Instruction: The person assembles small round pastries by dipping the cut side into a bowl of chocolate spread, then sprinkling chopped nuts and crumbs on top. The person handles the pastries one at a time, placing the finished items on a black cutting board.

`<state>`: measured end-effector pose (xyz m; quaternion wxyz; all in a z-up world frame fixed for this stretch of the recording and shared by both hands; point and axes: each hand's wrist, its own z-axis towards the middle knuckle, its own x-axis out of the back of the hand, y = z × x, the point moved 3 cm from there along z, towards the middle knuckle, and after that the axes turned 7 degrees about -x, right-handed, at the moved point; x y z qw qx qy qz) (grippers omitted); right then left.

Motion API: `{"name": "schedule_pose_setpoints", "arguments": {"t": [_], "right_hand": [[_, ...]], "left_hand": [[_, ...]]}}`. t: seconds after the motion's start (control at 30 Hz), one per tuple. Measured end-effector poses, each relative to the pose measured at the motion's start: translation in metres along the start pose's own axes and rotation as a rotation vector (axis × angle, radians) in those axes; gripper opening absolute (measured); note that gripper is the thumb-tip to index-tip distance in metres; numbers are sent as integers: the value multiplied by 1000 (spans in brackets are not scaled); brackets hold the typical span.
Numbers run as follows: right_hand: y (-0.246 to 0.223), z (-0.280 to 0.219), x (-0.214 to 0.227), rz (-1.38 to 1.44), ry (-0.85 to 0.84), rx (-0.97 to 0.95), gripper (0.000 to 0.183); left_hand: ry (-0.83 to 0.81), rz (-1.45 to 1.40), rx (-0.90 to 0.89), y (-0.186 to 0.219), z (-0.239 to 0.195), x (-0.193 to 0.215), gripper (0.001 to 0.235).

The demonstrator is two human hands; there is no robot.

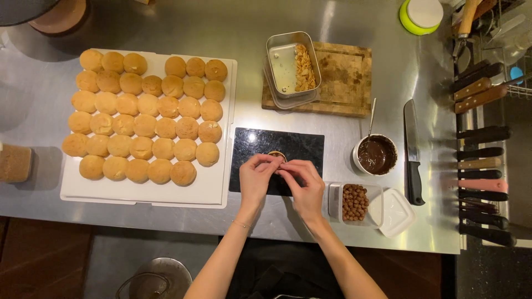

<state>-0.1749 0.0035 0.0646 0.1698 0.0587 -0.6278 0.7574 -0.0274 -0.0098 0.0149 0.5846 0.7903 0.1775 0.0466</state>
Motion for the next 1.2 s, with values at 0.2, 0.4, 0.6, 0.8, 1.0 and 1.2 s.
{"name": "schedule_pose_setpoints", "arguments": {"t": [0.2,0.4,0.6,0.8,1.0,1.2], "right_hand": [[8,23,10,95,88,-221,17],[27,19,19,156,151,-389,19],[34,13,23,116,171,-420,19],[39,15,28,70,149,-445,19],[64,-6,16,123,88,-526,25],[81,-10,-3,51,55,-506,17]], "left_hand": [[-232,-88,-30,15,48,-8,18],[-42,1650,-637,0,154,26,33],[-23,1778,-861,-35,204,29,24],[51,1681,-791,-9,183,17,22],[55,1617,-692,-46,231,18,27],[-93,1130,-563,2,171,37,26]]}}
